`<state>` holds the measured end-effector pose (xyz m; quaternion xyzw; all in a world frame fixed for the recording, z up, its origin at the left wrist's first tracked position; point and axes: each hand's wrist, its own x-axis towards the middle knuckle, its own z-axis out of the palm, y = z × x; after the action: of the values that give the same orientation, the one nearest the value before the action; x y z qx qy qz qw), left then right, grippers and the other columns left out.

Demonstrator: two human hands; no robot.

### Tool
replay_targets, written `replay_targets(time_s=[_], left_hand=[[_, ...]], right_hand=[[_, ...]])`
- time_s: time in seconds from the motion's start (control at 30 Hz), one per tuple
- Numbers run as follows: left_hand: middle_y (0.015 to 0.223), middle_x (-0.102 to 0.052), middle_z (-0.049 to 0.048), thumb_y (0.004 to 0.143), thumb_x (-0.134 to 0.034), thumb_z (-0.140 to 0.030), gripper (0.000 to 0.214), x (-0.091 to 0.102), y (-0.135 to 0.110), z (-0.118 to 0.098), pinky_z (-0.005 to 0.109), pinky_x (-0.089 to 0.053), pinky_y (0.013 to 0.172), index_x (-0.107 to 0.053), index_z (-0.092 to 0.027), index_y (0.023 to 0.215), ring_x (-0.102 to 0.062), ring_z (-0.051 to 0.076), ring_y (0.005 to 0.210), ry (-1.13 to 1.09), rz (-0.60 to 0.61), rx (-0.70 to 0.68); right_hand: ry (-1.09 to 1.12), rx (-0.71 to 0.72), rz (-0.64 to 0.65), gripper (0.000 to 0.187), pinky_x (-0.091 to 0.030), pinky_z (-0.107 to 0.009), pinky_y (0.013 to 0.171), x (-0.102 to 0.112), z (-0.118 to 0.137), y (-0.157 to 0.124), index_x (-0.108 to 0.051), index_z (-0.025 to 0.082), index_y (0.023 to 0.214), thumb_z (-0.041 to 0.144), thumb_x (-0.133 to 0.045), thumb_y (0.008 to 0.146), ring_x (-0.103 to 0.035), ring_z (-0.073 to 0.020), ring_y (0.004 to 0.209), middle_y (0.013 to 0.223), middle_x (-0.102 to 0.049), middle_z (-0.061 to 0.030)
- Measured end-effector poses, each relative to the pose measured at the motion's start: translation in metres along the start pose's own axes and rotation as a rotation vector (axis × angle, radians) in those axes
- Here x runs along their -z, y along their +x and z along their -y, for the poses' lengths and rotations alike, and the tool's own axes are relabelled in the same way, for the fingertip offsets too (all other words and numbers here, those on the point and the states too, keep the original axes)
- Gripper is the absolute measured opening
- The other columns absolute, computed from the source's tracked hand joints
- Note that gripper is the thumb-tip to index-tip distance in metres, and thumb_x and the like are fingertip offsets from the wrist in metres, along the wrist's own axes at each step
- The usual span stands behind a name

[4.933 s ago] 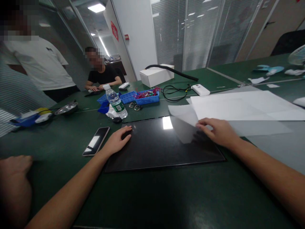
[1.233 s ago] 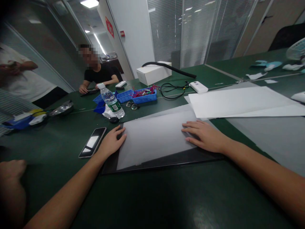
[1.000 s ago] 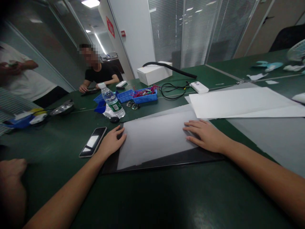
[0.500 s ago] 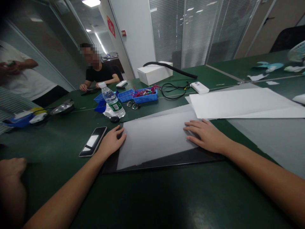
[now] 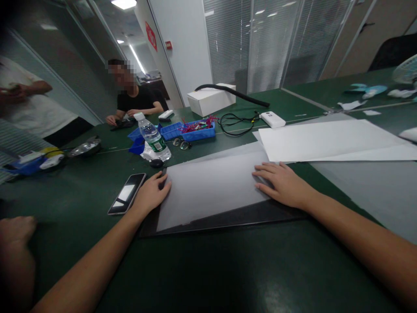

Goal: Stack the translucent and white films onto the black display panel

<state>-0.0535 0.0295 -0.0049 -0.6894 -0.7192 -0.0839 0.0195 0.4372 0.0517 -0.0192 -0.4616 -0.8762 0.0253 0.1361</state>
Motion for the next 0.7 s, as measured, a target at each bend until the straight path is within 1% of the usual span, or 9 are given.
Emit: replay_targets(time_s=[0.2, 0.43, 0.7], left_hand=[[0.166, -0.056, 0.0184, 0.107, -0.057, -0.045, 0.057, 0.0020, -0.0011, -0.0014, 0.048, -0.046, 0.127, -0.069, -0.011, 0.152, -0.060, 0.039, 0.149, 0.009, 0.003, 0.021], [0.166, -0.057, 0.0173, 0.107, -0.058, -0.045, 0.056, 0.0006, 0.0003, 0.0004, 0.050, -0.049, 0.124, -0.071, -0.013, 0.151, -0.061, 0.039, 0.147, 0.006, -0.006, 0.011], [0.166, -0.057, 0.0186, 0.106, -0.057, -0.045, 0.058, -0.0014, -0.0001, 0.0007, 0.051, -0.049, 0.125, -0.070, -0.011, 0.151, -0.061, 0.039, 0.147, 0.001, -0.014, 0.005]], right_hand=[[0.008, 0.000, 0.001, 0.056, -0.033, -0.082, 0.124, -0.0001, -0.0010, 0.0001, -0.068, 0.033, 0.146, 0.065, -0.045, 0.107, -0.054, -0.0389, 0.152, 0.163, -0.060, -0.0076], [0.016, 0.001, 0.004, 0.057, -0.031, -0.083, 0.125, -0.0005, -0.0010, 0.0010, -0.068, 0.031, 0.146, 0.065, -0.044, 0.107, -0.053, -0.0383, 0.153, 0.162, -0.061, -0.0082], [0.008, -0.015, 0.014, 0.059, -0.033, -0.080, 0.125, -0.0010, -0.0030, 0.0005, -0.067, 0.032, 0.148, 0.067, -0.042, 0.107, -0.053, -0.0373, 0.153, 0.164, -0.059, -0.0080]])
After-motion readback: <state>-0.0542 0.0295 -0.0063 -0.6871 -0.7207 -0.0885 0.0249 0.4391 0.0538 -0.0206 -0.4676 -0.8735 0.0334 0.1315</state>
